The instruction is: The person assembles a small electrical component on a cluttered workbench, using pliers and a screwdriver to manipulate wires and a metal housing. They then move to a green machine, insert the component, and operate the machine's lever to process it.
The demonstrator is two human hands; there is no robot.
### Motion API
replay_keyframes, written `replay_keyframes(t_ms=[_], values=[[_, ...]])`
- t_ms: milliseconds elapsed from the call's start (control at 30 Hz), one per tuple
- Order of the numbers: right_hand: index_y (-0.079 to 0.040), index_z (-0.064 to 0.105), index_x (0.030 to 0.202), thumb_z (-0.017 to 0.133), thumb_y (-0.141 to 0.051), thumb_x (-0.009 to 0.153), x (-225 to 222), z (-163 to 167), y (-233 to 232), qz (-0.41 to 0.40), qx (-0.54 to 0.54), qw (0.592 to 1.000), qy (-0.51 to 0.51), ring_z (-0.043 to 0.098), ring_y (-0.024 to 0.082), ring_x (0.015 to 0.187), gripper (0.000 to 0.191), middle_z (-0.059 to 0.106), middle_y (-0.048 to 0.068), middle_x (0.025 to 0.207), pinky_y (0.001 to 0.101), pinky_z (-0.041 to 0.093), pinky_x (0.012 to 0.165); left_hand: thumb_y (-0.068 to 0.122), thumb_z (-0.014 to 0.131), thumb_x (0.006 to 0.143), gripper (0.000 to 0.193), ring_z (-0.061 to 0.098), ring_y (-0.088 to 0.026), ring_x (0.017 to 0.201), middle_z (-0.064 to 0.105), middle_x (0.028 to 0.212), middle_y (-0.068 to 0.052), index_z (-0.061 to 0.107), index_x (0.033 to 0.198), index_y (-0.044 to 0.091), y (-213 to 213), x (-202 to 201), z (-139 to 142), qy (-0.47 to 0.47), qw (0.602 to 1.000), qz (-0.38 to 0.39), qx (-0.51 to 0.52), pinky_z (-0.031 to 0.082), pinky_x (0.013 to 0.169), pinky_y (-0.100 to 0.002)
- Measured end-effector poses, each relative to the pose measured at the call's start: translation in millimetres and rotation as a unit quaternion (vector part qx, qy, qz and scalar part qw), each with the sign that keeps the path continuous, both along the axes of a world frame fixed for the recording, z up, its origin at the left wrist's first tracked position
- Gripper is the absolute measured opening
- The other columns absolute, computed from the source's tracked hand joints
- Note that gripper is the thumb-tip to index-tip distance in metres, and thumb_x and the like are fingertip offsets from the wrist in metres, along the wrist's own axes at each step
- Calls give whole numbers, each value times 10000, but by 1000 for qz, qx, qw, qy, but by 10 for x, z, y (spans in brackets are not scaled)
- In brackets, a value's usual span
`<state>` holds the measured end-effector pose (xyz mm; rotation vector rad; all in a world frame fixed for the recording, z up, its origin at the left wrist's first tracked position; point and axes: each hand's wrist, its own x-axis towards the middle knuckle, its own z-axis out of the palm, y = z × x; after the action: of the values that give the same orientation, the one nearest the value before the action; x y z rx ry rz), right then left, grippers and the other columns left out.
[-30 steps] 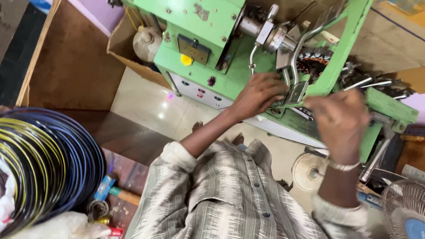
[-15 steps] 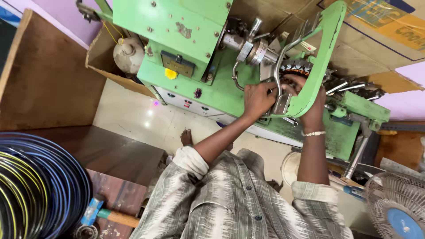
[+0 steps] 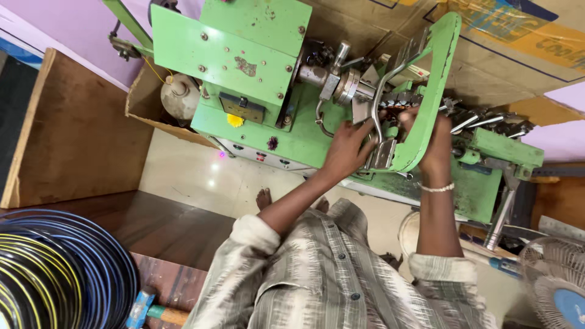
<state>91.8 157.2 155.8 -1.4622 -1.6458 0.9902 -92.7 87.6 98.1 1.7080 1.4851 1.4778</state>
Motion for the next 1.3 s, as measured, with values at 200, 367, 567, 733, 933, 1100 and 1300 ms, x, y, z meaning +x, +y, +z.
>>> replay_keyframes(t_ms=[200,367,567,733,933,1100,1300], values=[[-84,534,1149,578,-152,1213,154,14,-55,-1,142,980,138,482,51,874,103,535,-40,992,186,462,856,336,648,995,241,708,-286,642,734,861,-120,712,1120,140,-27,-489,375,82,993,-31,-72,559,566,-422],[-112,522,1112,603,-228,1131,84,22,-14,-59,90,956,273,392,45,739,143,505,-54,916,207,331,637,351,679,884,290,681,-396,782,736,916,-169,740,1050,120,1630,-665,767,170,977,125,36,534,742,-529],[-31,520,1141,616,-200,1190,101,-169,14,-1,207,964,165,447,52,851,201,520,-28,964,195,384,770,216,686,972,224,640,-335,850,681,914,-162,704,1013,-4,835,-747,-72,-9,975,16,221,495,870,-455],[-8,510,1117,580,-134,1148,283,-381,-62,11,180,979,97,473,65,825,147,556,-5,968,216,408,728,141,703,950,135,615,-226,819,644,864,-99,670,900,20,-321,-690,-457,-168,984,58,-31,497,772,-389],[-9,550,1121,643,-98,1136,467,-346,-19,41,197,967,156,656,129,849,129,639,79,999,263,560,748,181,702,951,256,633,-293,1098,694,1142,-102,673,1180,72,-589,-509,446,118,980,57,147,476,1002,-449],[-36,551,1110,607,-117,1110,546,-322,-124,43,179,946,266,685,175,904,98,694,118,1020,295,570,696,330,763,927,440,584,-329,1098,646,1086,-126,602,1213,36,-356,-303,799,282,954,-53,-91,529,795,-445],[-17,540,1128,619,-120,1130,561,-385,-561,15,158,958,240,630,134,848,130,693,122,1069,260,548,749,319,793,827,433,585,-378,1040,684,1114,-102,614,1163,111,-386,-299,682,267,951,-99,-120,537,800,-466]])
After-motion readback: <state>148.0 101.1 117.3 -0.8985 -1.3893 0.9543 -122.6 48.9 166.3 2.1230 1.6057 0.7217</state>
